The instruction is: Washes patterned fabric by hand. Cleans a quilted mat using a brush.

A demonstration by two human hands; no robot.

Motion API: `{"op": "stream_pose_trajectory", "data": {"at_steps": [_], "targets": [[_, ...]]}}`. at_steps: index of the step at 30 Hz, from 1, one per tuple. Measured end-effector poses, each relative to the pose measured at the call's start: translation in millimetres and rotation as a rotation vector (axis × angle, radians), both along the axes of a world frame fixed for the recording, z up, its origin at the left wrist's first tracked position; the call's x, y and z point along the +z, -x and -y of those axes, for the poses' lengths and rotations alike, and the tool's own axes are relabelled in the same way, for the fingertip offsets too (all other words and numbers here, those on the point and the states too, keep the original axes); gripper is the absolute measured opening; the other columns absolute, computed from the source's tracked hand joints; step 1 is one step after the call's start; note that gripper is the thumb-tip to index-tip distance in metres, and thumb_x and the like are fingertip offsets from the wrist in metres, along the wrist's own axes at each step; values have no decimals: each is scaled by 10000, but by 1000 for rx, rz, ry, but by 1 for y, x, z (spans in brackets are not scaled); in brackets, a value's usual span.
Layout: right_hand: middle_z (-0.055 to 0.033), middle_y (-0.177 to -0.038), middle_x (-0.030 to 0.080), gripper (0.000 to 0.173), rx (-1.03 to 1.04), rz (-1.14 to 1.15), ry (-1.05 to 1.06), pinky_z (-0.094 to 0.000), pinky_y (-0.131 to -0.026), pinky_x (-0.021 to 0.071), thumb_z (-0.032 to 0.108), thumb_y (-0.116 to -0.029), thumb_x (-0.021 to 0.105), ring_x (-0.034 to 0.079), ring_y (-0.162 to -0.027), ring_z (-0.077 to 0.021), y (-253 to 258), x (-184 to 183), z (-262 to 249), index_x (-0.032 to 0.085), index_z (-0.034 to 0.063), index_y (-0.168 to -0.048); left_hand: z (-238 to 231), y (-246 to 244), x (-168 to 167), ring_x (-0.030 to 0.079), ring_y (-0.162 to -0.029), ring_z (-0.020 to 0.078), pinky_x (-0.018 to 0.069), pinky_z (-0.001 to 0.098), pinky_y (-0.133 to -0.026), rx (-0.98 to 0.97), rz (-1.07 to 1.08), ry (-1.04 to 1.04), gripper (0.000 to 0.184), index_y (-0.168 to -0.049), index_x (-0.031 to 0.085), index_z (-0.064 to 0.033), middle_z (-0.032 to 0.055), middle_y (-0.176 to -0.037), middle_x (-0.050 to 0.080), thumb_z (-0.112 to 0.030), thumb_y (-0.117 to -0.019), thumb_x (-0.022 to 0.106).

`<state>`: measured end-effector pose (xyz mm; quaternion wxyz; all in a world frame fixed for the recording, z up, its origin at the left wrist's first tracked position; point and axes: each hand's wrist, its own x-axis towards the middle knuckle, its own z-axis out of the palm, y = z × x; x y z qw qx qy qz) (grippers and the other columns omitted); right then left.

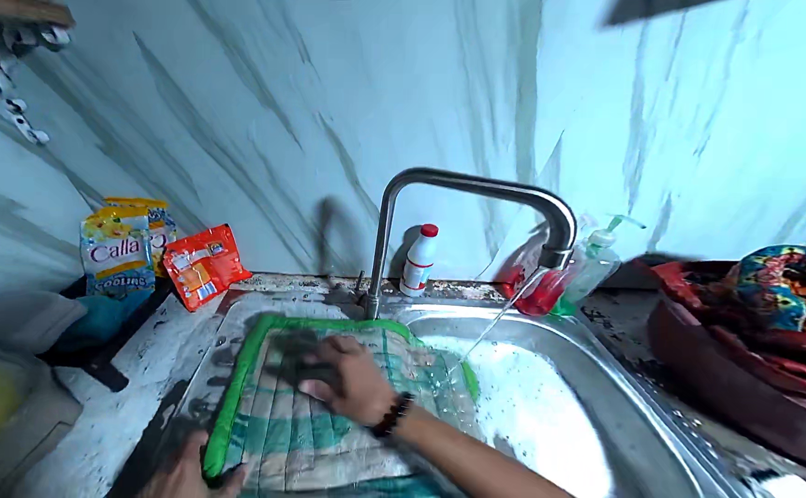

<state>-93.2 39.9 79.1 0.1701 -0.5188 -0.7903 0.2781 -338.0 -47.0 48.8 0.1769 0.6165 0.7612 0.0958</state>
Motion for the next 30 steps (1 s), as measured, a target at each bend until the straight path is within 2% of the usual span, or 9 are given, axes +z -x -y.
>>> {"op": "stream_pose_trajectory", "data": {"at_steps": [2,6,9,11,19,22,24,27,30], "targets": [[-202,-1114,716,391,86,47,106,-568,-986,503,354,-939,727,678,-1080,-364,-53,5,37,720,1,-1107,-3,-19,16,499,-1266,599,389,726,-1036,-94,-27,-90,708,-1426,542,32,388,-1343,545,-295,-861,815],[-276,-1155,662,522,134,69,370,-558,-965,508,251,-832,852,654,-1070,-408,-133,-24,96,657,-68,-1197,-13,-84,16,566,-1292,412,458,590,-1077,-642,324,-37,637,-1386,623,-55,234,-1383,596,-365,-861,808],[-279,-1198,667,391,6,-89,238,-511,-993,531,122,-926,732,677,-1097,-392,-135,-56,125,631,-87,-1241,-10,-134,15,123,-1551,485,93,705,-1209,-921,216,281,779,-1506,531,-164,261,-1657,247,-459,-843,815],[-268,-1164,705,316,-107,-81,135,-530,-998,531,88,-978,641,703,-1078,-399,-126,-63,128,656,-80,-1245,-14,-148,15,54,-1558,493,66,686,-1221,-913,108,327,626,-1522,511,-173,263,-1677,181,-398,-967,694],[-154,-1012,686,449,-83,-262,340,-343,-899,494,188,-1117,317,616,-906,-142,-140,-37,67,670,-87,-1143,-56,-141,33,437,-1400,408,367,481,-1151,-1013,217,377,409,-1108,687,100,303,-1496,445,-236,-1099,454],[-149,-875,682,606,-21,-44,450,-415,-845,506,336,-1138,230,615,-775,-208,-130,-21,55,690,-58,-1153,-52,-140,39,381,-1423,423,289,514,-1182,-990,175,444,494,-1039,730,84,294,-1509,432,-337,-1092,477],[-251,-1090,697,488,-24,38,366,-545,-969,501,323,-1117,374,679,-1004,-364,-118,-25,58,670,-51,-1225,-51,-146,34,476,-1351,395,326,499,-1163,-854,166,341,490,-1018,726,94,271,-1377,564,-320,-1090,473],[-345,-1526,390,625,-22,113,316,-605,-1065,460,373,-1051,554,502,-1337,-495,-87,-34,86,397,45,-1559,-51,-177,21,425,-1422,401,322,530,-1186,-614,69,80,388,-1360,634,-45,239,-1488,497,-255,-1084,462],[-360,-1659,-23,732,-31,210,395,-663,-1173,293,515,-1062,449,99,-1532,-556,-64,-47,107,216,139,-1646,-74,-200,-3,21,-1594,351,-49,667,-1221,-672,-41,95,576,-1620,334,-246,128,-1722,129,-457,-1089,407]]}}
